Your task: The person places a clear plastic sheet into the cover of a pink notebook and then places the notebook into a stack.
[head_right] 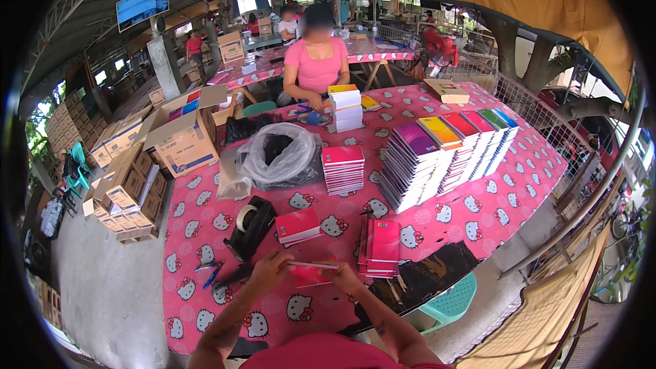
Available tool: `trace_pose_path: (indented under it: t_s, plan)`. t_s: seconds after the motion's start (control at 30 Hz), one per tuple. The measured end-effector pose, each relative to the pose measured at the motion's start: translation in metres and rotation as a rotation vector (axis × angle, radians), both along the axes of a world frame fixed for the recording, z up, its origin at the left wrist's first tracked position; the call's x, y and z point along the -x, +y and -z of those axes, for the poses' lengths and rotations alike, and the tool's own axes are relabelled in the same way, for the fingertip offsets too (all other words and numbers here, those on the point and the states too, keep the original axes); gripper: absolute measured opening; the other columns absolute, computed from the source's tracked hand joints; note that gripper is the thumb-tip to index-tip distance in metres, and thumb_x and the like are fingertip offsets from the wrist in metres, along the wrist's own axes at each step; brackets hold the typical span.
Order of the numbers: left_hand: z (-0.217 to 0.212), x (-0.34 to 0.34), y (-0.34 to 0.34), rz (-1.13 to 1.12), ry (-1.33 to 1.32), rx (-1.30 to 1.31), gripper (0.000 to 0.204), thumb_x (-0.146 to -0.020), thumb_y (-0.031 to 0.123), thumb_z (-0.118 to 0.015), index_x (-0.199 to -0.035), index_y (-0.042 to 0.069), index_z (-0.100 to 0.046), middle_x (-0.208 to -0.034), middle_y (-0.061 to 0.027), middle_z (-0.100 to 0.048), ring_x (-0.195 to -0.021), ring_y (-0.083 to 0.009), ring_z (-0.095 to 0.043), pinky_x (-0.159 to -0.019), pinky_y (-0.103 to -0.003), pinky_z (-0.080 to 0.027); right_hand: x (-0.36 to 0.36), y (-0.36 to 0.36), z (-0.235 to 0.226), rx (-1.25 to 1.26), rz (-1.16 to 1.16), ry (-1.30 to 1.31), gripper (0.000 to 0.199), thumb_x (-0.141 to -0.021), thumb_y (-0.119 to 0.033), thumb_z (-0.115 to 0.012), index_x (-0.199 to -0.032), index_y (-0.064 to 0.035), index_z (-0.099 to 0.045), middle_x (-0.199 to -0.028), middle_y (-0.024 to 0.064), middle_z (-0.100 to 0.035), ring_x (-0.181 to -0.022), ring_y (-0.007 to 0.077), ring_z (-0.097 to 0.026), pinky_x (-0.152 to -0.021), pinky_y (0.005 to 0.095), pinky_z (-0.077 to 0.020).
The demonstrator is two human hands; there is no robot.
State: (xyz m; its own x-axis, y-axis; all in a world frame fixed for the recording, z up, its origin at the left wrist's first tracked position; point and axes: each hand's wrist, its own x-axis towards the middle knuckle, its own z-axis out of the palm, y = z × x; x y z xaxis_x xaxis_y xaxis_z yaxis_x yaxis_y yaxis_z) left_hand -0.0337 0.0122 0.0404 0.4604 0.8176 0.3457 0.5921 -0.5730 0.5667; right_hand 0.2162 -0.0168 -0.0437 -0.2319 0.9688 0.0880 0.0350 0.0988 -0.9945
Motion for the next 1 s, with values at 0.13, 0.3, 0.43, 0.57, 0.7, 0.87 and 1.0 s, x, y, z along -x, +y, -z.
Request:
trace_pose_path:
  t_s: [0.13, 0.3, 0.43, 0.57, 0.7, 0.87, 1.0]
  plan:
    - [0.017, 0.014, 0.009, 0.032, 0.036, -0.111, 0.022, -0.089, 0.024, -0.069, -0.108, 0.014, -0.065, -0.09, -0.0085, -0.06, -0.077, -0.0323, -0.066, -0.063, -0.041, -0.053, 0.004, 0.001, -0.005, 0.007, -0.026, 0.003, 0.03, -0.092, -0.011, -0.068, -0.121, -0.0036, -0.068, -0.107, 0.0018, -0.071, -0.096, 0.0069, -0.059, -0.088, 0.0254, -0.0476]
    - [0.006, -0.001, 0.005, 0.031, 0.036, -0.087, 0.021, -0.09, 0.025, -0.068, -0.107, 0.013, -0.064, -0.091, -0.0086, -0.061, -0.076, -0.0326, -0.065, -0.063, -0.042, -0.053, 0.0, 0.004, 0.002, -0.037, -0.002, -0.014, 0.03, -0.092, -0.01, -0.069, -0.121, -0.0041, -0.068, -0.105, 0.0018, -0.071, -0.095, 0.007, -0.059, -0.086, 0.0253, -0.0478]
    - [0.014, 0.007, 0.009, 0.057, 0.088, -0.031, 0.027, -0.087, 0.029, -0.071, -0.108, 0.013, -0.063, -0.1, -0.0093, -0.06, -0.086, -0.0333, -0.065, -0.066, -0.044, -0.053, 0.004, 0.004, 0.001, -0.022, 0.008, -0.021, 0.03, -0.091, -0.011, -0.069, -0.12, -0.0031, -0.068, -0.101, 0.0, -0.07, -0.093, 0.0065, -0.058, -0.084, 0.0255, -0.0479]
    - [0.015, -0.005, 0.005, -0.115, 0.341, -0.268, 0.053, -0.09, 0.044, -0.061, -0.127, 0.007, -0.052, -0.132, -0.0163, -0.05, -0.121, -0.0378, -0.051, -0.093, -0.058, -0.042, 0.014, 0.001, -0.015, 0.012, 0.074, 0.026, 0.027, -0.091, -0.011, -0.069, -0.117, -0.0031, -0.069, -0.093, -0.0035, -0.068, -0.087, 0.0052, -0.058, -0.078, 0.0254, -0.0492]
    - [0.021, -0.022, -0.037, -0.175, 0.475, -0.396, 0.077, -0.092, 0.049, -0.055, -0.143, -0.006, -0.038, -0.15, -0.0242, -0.034, -0.14, -0.04, -0.032, -0.11, -0.065, -0.022, 0.019, 0.002, -0.03, 0.034, 0.153, 0.099, 0.022, -0.091, -0.009, -0.069, -0.113, -0.0033, -0.071, -0.085, -0.0057, -0.064, -0.079, 0.0043, -0.056, -0.068, 0.0249, -0.0484]
    - [-0.022, -0.035, -0.019, -0.265, 0.483, -0.344, 0.081, -0.092, 0.048, -0.054, -0.146, -0.008, -0.033, -0.154, -0.0275, -0.027, -0.147, -0.0403, -0.022, -0.113, -0.067, -0.012, 0.026, 0.002, -0.035, 0.028, 0.105, 0.097, 0.023, -0.092, -0.013, -0.069, -0.113, -0.0033, -0.071, -0.082, -0.0058, -0.063, -0.072, 0.0039, -0.052, -0.064, 0.0256, -0.0447]
    - [0.013, -0.028, -0.046, -0.115, 0.467, -0.285, 0.078, -0.093, 0.046, -0.053, -0.146, -0.008, -0.032, -0.154, -0.0281, -0.027, -0.147, -0.0408, -0.021, -0.114, -0.067, -0.01, 0.027, 0.001, -0.063, -0.05, 0.145, 0.136, 0.022, -0.091, -0.01, -0.069, -0.112, -0.0023, -0.07, -0.083, -0.0053, -0.064, -0.075, 0.0039, -0.054, -0.067, 0.0254, -0.0463]
